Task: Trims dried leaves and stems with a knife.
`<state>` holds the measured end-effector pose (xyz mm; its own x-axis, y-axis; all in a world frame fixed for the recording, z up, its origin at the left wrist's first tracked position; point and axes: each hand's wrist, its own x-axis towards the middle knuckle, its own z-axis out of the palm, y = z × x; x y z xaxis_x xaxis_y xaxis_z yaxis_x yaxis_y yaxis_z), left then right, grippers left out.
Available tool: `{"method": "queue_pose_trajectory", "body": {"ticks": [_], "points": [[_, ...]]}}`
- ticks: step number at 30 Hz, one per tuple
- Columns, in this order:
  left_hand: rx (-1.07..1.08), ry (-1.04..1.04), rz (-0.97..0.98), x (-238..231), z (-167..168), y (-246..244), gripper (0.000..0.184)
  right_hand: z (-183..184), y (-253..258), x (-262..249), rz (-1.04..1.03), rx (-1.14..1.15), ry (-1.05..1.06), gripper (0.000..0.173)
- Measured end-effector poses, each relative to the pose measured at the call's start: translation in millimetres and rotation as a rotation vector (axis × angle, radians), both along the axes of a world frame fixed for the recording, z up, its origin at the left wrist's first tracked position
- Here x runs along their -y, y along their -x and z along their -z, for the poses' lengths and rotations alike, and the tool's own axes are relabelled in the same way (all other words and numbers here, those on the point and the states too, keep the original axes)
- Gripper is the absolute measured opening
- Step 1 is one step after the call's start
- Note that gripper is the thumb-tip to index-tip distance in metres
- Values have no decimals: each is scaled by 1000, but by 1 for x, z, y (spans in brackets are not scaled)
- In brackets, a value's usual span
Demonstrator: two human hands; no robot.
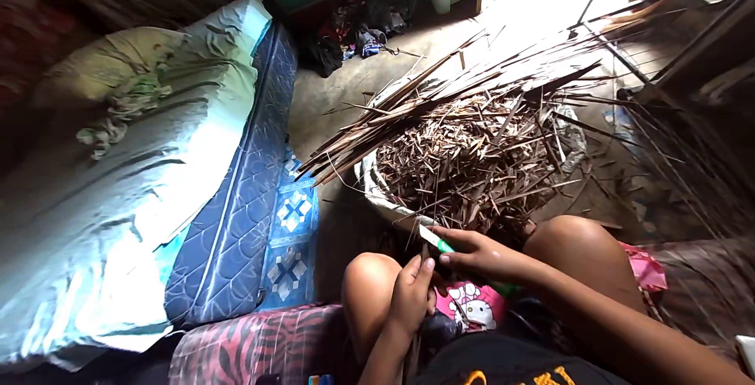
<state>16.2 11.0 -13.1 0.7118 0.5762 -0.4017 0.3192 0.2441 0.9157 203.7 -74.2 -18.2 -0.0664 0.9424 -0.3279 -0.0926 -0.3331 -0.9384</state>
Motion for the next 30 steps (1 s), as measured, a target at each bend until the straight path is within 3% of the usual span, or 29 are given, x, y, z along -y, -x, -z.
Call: {"method": "queue_pose_trajectory", "body": {"ticks": [9, 13, 19, 25, 30], "points": [[54, 80, 23, 1, 0, 4, 37, -6, -17, -3, 138, 9, -25, 56], [50, 101, 57, 4, -2, 4, 38, -15, -36, -8, 305, 74, -52, 55], [40, 66, 78, 6, -3, 5, 39, -16, -72, -12, 723, 64, -99, 52], [-2, 9, 126, 5, -4, 2, 39, -8, -76, -7, 816, 111, -172, 53], [-28, 13, 122, 3, -3, 4, 40, -6, -101, 5, 1020, 133, -157, 53]]}}
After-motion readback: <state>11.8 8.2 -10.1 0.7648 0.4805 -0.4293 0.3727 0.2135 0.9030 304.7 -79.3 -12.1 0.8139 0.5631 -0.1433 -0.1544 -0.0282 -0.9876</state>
